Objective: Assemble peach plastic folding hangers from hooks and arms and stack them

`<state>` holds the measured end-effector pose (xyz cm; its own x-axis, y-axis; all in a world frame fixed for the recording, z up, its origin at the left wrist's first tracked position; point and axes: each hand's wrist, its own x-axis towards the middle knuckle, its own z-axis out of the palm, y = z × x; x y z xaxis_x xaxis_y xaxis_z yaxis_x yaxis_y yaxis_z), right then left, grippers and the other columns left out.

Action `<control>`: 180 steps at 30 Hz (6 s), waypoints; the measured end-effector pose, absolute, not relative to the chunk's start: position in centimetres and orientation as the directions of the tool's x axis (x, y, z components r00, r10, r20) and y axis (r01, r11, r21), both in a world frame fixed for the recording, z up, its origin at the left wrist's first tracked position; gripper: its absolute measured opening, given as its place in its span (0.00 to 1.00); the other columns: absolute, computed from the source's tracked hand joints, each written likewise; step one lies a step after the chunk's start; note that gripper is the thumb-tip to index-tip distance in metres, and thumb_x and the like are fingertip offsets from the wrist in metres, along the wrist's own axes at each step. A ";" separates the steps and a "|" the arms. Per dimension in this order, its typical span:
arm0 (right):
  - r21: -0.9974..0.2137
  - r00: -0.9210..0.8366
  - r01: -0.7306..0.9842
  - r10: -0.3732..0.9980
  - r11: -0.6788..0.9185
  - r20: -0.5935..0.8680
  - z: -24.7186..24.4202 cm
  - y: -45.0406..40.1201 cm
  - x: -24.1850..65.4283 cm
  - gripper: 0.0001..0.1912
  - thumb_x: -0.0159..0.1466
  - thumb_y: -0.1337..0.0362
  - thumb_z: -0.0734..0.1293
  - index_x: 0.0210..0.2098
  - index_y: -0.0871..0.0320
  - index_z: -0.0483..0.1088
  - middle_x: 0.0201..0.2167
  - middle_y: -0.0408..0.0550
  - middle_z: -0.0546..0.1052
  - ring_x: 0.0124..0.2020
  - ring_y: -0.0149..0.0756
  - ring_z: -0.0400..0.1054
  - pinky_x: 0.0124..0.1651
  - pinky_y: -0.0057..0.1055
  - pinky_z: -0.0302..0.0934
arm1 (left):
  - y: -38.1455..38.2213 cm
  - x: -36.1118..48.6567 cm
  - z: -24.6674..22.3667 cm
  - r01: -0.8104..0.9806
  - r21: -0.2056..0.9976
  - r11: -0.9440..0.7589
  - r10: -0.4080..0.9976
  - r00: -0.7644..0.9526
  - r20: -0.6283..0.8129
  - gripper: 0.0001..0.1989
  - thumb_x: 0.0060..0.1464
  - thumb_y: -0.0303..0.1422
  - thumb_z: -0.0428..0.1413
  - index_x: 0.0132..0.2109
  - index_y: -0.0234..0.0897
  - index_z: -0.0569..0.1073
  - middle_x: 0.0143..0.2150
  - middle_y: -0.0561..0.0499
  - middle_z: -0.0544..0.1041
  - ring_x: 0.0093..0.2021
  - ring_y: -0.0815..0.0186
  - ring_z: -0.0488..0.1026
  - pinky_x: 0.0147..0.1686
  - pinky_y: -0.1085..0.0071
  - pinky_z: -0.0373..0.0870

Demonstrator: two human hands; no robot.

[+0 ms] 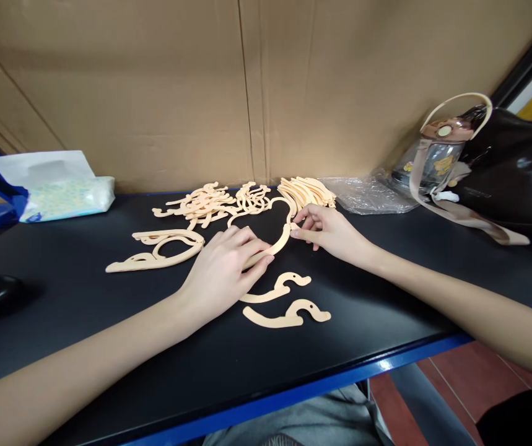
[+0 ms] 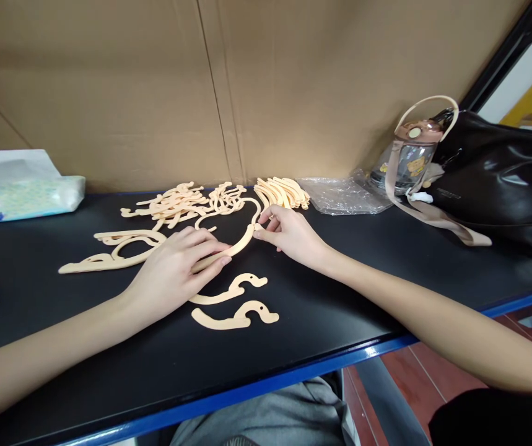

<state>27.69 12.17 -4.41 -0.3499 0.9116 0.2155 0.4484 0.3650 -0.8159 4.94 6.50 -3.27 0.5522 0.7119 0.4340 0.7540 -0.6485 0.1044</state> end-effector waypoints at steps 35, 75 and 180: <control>-0.226 -0.855 0.470 0.504 0.853 0.123 0.2 8.7 28.1 0.15 0.60 0.51 0.69 0.33 0.58 0.72 0.33 0.43 0.74 0.33 0.32 0.67 0.34 0.28 0.55 | 3.8 6.3 -2.6 0.655 -0.046 -0.754 0.601 0.717 0.354 0.11 0.61 0.36 0.53 0.32 0.35 0.71 0.30 0.52 0.72 0.34 0.63 0.67 0.33 0.65 0.61; -0.323 -0.707 0.505 0.598 0.801 0.378 -4.1 9.4 25.4 0.07 0.66 0.61 0.66 0.41 0.55 0.74 0.42 0.47 0.74 0.49 0.38 0.63 0.53 0.38 0.52 | 7.1 1.3 -1.8 0.855 -0.016 -0.518 0.843 0.514 0.157 0.24 0.52 0.55 0.51 0.25 0.40 0.60 0.16 0.55 0.63 0.17 0.65 0.61 0.20 0.72 0.48; -0.721 -0.701 0.333 0.671 0.608 0.242 -3.1 9.0 26.4 0.09 0.64 0.59 0.66 0.35 0.60 0.71 0.29 0.41 0.74 0.28 0.27 0.67 0.32 0.24 0.57 | 7.3 0.6 -1.3 0.620 -0.110 -0.777 0.553 0.755 0.351 0.11 0.62 0.30 0.43 0.41 0.35 0.69 0.49 0.44 0.74 0.52 0.57 0.67 0.61 0.52 0.53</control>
